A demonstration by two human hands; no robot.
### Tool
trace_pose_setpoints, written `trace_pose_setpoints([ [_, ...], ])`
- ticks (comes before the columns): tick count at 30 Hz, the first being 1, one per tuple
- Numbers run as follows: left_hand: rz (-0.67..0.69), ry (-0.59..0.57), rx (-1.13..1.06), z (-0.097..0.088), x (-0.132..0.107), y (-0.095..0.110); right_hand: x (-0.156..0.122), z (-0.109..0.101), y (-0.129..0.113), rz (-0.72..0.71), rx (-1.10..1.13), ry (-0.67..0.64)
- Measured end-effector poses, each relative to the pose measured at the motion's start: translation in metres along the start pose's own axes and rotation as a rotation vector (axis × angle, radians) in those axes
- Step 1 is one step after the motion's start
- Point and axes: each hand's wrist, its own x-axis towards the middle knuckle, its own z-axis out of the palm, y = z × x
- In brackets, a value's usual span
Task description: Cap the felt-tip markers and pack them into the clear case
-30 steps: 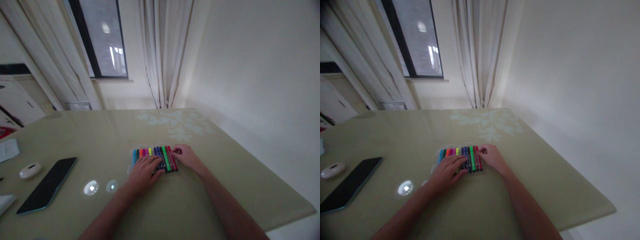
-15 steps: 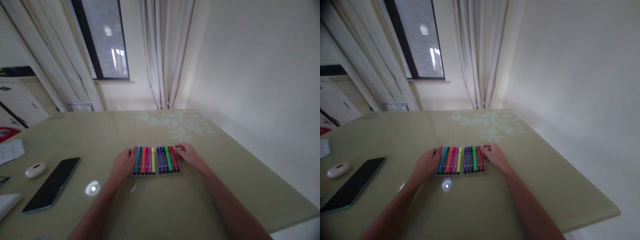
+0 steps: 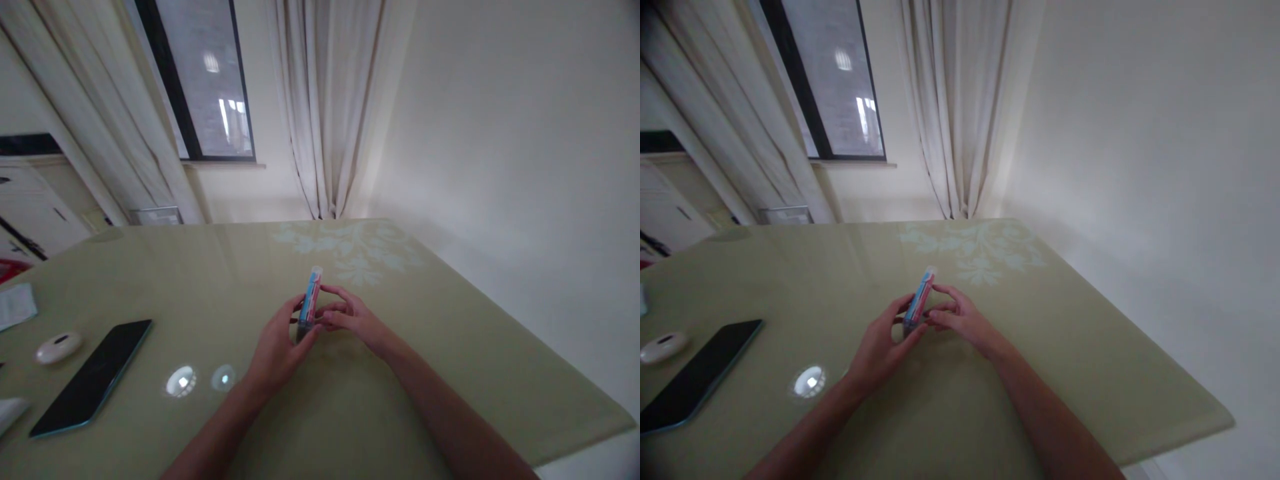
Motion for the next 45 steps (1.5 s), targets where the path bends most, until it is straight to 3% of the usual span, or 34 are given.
trace_pose_setpoints([
  [3, 0.000, 0.029, 0.074, -0.003, 0.001, -0.007, 0.005, -0.006, 0.004, -0.067, -0.062, 0.080],
  [7, -0.007, -0.046, -0.023, -0.010, 0.005, -0.015, 0.011, -0.020, 0.010, -0.274, -0.315, 0.398],
  [9, 0.000, -0.067, -0.063, -0.011, 0.005, -0.017, 0.012, -0.025, 0.011, -0.359, -0.468, 0.478],
  [16, 0.118, -0.071, 0.038, -0.007, 0.001, -0.013, 0.008, -0.029, 0.008, -0.512, -0.677, 0.308],
  [31, 0.325, 0.011, 0.125, -0.003, 0.002, -0.022, 0.004, -0.030, 0.002, -0.706, -0.862, 0.282],
  [45, 0.322, 0.026, 0.180, -0.002, 0.001, -0.020, 0.007, -0.032, 0.008, -0.763, -0.918, 0.268],
])
